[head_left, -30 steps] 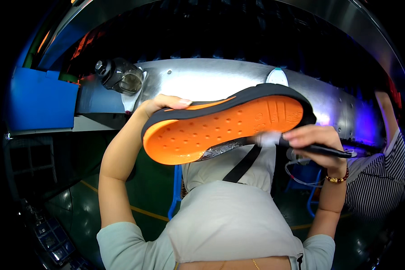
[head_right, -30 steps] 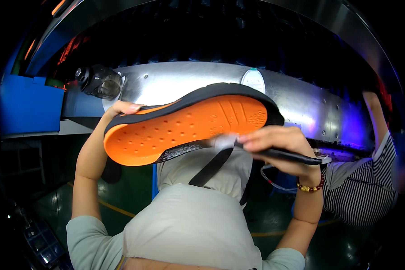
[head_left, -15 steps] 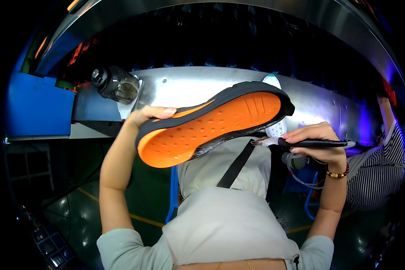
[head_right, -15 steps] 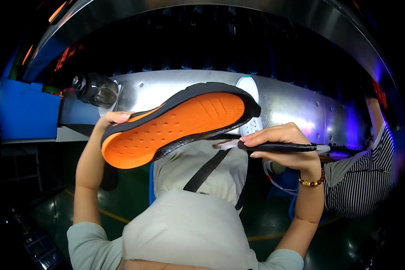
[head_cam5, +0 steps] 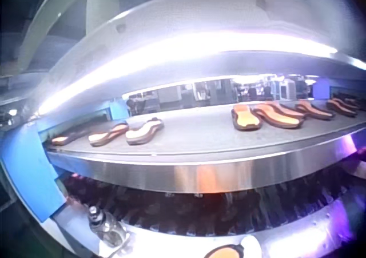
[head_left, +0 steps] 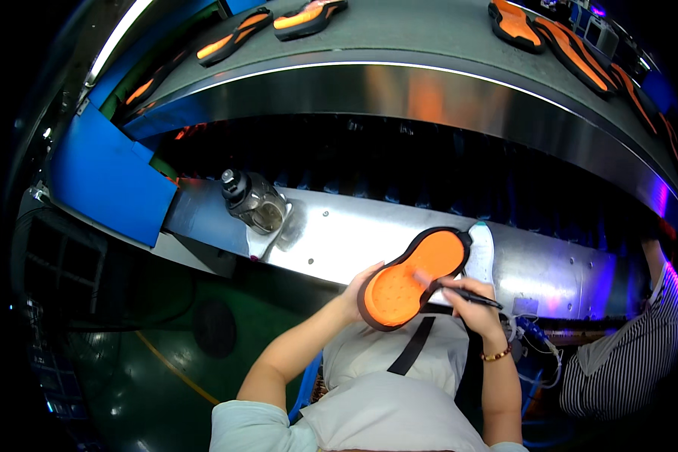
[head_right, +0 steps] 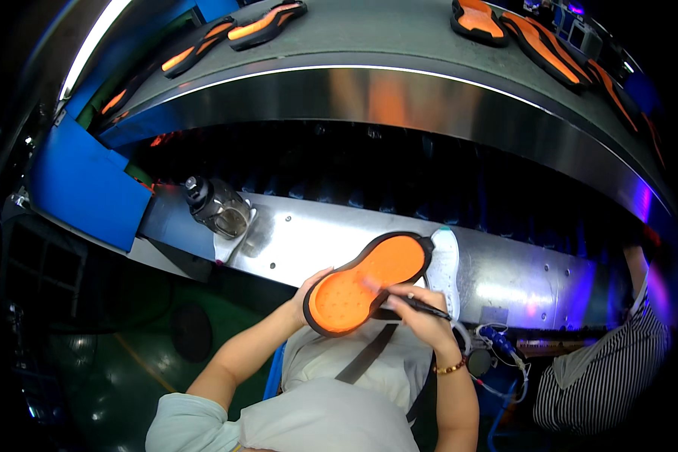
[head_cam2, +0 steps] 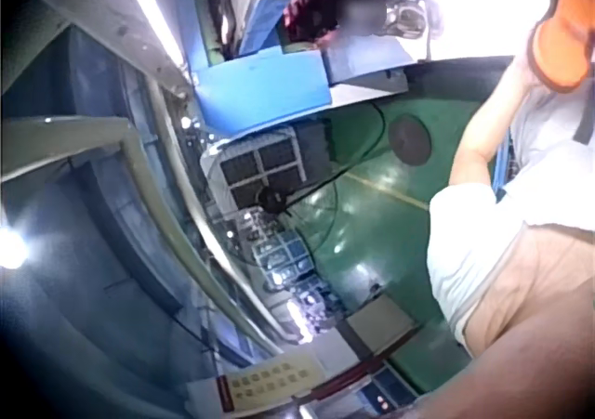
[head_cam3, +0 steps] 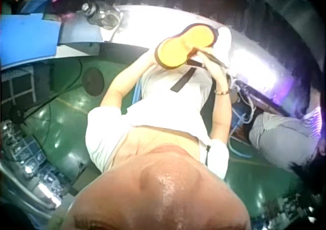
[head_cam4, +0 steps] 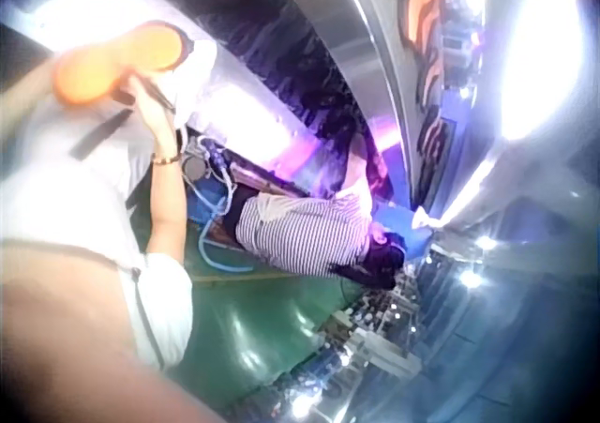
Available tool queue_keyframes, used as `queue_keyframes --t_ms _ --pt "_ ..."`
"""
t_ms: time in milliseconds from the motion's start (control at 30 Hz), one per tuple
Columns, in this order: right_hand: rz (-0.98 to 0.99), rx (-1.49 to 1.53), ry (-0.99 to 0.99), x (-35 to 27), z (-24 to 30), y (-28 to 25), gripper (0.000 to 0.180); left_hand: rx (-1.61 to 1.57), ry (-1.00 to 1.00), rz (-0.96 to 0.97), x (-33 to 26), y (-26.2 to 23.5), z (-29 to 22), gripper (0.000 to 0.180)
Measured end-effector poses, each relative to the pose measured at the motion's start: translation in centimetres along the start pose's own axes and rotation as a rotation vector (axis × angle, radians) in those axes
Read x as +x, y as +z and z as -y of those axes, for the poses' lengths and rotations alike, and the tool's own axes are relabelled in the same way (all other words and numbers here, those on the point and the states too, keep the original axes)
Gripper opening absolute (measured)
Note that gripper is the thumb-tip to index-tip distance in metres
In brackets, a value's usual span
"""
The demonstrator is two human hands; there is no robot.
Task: The person repeatedly picks up orange shoe soles from a conveyor belt, applies a dark substance to the bottom surface using a brush, and places them back on the belt. The process is repeated for multiple soles in a continuous loop.
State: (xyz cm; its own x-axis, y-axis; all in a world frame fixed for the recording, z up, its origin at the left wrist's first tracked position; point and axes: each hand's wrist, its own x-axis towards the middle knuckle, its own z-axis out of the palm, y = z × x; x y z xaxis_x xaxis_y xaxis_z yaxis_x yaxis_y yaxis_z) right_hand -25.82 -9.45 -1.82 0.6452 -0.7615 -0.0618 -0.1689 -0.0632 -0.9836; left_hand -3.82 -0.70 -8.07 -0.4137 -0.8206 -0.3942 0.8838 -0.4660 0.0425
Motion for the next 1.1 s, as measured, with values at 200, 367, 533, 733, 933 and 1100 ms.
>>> queue_keyframes --t_ms 200,367,533,733,933,1100 --pt "-0.354 0.6 -0.054 -1.0 -1.0 -3.4 0.02 -0.125 0.094 0.028 -3.6 -2.3 1.9 0.063" --pt "-0.464 0.758 0.027 -1.4 -3.1 -3.5 0.019 -0.092 0.175 0.134 -6.3 -2.5 2.4 0.063" --pt "-0.629 0.987 0.025 -2.5 -3.6 -5.1 0.02 0.319 0.461 -0.103 -11.7 -5.0 -0.1 0.075" --pt "-0.666 1.02 0.093 -3.3 -4.5 -5.5 0.021 0.579 1.203 0.353 -16.1 8.3 -6.4 0.076" --pt "-0.706 0.951 0.083 -3.4 -5.4 -6.1 0.02 0.756 1.076 0.176 -16.5 22.4 -19.2 0.061" --pt "-0.764 0.937 0.076 -3.8 -6.6 -6.2 0.023 0.822 1.151 -0.435 -13.9 29.2 -27.6 0.06"
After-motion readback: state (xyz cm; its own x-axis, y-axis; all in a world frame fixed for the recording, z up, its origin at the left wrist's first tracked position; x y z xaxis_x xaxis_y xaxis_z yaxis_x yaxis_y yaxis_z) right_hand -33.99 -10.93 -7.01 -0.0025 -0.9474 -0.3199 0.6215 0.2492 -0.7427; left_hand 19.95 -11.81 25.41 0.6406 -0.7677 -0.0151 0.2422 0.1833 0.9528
